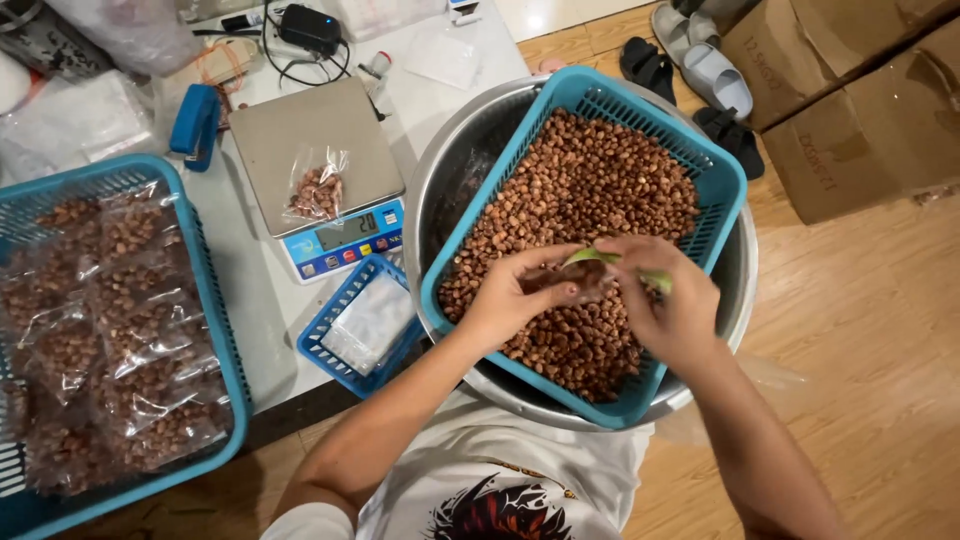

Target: The person scoops peanuts from a basket into small plastic bags, weighs the bags on a digital scale, and places them into another basket.

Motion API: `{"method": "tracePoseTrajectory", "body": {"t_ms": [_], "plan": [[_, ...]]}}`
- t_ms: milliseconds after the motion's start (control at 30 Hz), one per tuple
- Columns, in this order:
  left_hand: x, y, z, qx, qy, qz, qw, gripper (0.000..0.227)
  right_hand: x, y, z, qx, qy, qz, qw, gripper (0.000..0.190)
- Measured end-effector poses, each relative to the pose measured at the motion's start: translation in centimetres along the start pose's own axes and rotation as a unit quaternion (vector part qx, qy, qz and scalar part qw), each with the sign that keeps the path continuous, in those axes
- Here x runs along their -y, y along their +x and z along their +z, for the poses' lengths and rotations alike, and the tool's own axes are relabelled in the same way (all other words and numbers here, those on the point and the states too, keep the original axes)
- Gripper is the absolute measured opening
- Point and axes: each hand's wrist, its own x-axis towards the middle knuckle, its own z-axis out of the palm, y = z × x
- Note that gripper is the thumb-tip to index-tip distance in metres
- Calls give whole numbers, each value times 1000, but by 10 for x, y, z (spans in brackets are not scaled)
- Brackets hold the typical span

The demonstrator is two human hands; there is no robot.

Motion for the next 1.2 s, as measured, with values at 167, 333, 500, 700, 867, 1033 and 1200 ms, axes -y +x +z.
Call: {"method": "tracePoseTrajectory", "body": {"t_ms": [167,333,500,700,867,1033,1200], "plan": [[0,1,3,-38,-13,-2,999,32,1,2,6,-119,26,-122,985,21],[-32,5,-29,-77,12,28,997,11,-9,-11,3,-161,13,-17,987,22],[-105,0,-104,-232,6,67,970,15,-47,-43,-8,-62,-281,118,951,17],[-24,15,-297,-368,506,97,774,28,-44,-55,8,-106,24,223,969,19],[-46,27,-299,-426,422,219,770,19,-26,-47,14,-109,100,194,970,18],[-99,30,-248,-407,170,271,856,24,-21,-35,12,-92,42,153,983,19],[-124,-18,-103,-289,-23,130,948,18,-18,-29,19,-99,-16,103,990,18]]}}
